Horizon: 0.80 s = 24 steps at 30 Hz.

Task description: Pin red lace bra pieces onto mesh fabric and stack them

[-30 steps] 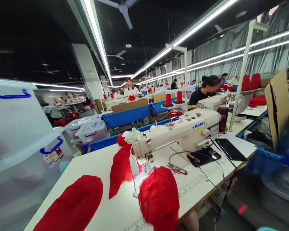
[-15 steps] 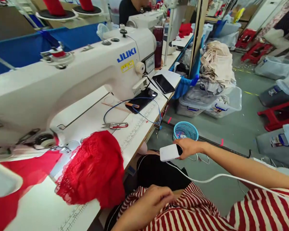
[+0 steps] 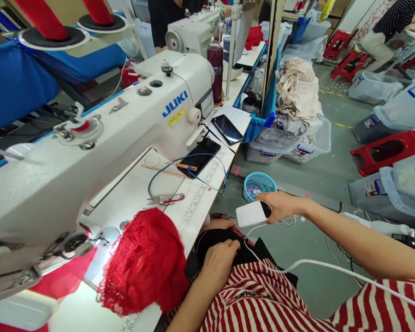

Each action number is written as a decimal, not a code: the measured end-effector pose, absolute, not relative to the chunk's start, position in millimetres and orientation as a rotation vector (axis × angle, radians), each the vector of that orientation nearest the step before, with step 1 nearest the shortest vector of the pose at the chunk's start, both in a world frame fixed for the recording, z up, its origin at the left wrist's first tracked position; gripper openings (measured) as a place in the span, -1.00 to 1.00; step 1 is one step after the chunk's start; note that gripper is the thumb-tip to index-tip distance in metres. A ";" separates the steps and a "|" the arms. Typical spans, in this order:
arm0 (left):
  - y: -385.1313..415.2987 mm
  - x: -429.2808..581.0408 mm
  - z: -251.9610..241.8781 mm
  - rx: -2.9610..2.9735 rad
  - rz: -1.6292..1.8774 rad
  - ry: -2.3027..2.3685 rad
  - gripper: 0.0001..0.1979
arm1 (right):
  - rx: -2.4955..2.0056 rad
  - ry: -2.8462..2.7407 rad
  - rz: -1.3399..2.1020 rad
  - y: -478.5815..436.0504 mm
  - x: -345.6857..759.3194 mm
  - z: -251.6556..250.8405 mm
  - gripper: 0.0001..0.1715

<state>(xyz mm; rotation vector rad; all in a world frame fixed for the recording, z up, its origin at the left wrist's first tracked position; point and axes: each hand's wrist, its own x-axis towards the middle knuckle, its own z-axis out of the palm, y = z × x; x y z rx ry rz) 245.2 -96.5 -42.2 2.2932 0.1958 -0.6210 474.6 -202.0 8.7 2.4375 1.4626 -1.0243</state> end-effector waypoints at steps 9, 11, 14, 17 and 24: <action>-106.9 253.4 8.4 2.183 -0.544 0.298 -0.76 | 2.060 1.476 -1.494 -191.6 472.6 87.0 -0.52; -110.9 258.1 21.2 2.167 -0.533 0.314 -0.74 | 2.056 1.372 -1.566 -201.1 473.2 94.2 -0.49; -113.2 269.7 34.4 2.168 -0.521 0.332 -0.73 | 2.071 1.229 -1.755 -217.2 473.7 92.7 -0.44; -113.7 284.7 42.3 2.171 -0.481 0.345 -0.75 | 2.080 1.049 -2.036 -226.4 467.7 77.3 -0.52; -116.2 275.1 56.6 2.018 -0.427 0.416 -0.73 | 2.252 0.945 -1.988 -228.6 428.0 38.7 -0.63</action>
